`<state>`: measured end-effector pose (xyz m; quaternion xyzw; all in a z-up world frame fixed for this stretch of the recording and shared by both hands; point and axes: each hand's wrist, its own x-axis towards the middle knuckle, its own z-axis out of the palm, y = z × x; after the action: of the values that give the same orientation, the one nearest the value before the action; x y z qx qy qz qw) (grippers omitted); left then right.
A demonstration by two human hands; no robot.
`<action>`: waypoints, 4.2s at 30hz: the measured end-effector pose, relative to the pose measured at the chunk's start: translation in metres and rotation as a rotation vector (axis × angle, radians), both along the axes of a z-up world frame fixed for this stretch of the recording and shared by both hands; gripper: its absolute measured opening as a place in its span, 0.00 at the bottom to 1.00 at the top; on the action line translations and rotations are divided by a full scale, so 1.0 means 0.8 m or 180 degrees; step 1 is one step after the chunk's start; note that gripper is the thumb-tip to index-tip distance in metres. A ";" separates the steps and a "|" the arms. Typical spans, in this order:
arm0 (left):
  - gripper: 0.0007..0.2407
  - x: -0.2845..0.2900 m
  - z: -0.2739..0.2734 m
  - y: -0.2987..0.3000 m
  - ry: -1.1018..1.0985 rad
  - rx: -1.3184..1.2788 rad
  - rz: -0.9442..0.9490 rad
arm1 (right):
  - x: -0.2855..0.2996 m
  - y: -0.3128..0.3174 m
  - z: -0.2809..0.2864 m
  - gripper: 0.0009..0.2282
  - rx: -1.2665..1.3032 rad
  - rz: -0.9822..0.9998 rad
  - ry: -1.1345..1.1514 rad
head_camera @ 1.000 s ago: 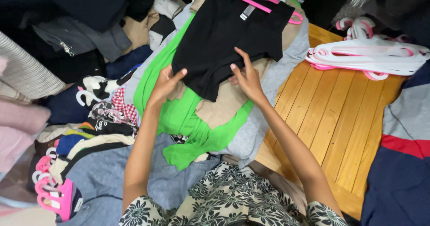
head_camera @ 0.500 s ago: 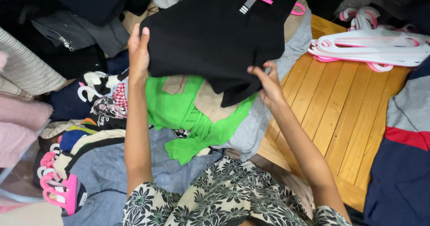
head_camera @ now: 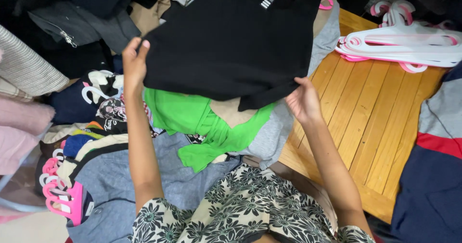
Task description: The person places a beige top onto a white hanger and sets it aside. They then pick up a black top, place it on a pink hanger, and set it down. Finally, they pick up a blue, grey, and red cardigan and button it up while it lies on the stool.
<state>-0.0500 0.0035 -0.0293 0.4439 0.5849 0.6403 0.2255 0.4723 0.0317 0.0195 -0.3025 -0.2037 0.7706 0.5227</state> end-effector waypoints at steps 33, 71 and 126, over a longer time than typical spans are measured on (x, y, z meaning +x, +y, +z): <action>0.14 0.046 0.033 -0.039 0.2112 -0.1866 0.0913 | -0.018 -0.135 -0.075 0.13 -0.0140 0.0334 -0.1441; 0.24 0.389 0.047 -0.002 0.3138 -0.0844 -0.0285 | 0.014 -0.100 -0.045 0.31 0.2896 0.0317 -0.4891; 0.12 1.068 -0.041 0.150 0.1733 -0.1492 -0.2404 | 0.885 -0.143 -0.074 0.13 -0.0649 -0.2547 -0.6979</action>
<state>0.8044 0.1238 -0.0618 0.7120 0.5491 0.2276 0.3739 1.1806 -0.0828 -0.0400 -0.8880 -0.3729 -0.1094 0.2458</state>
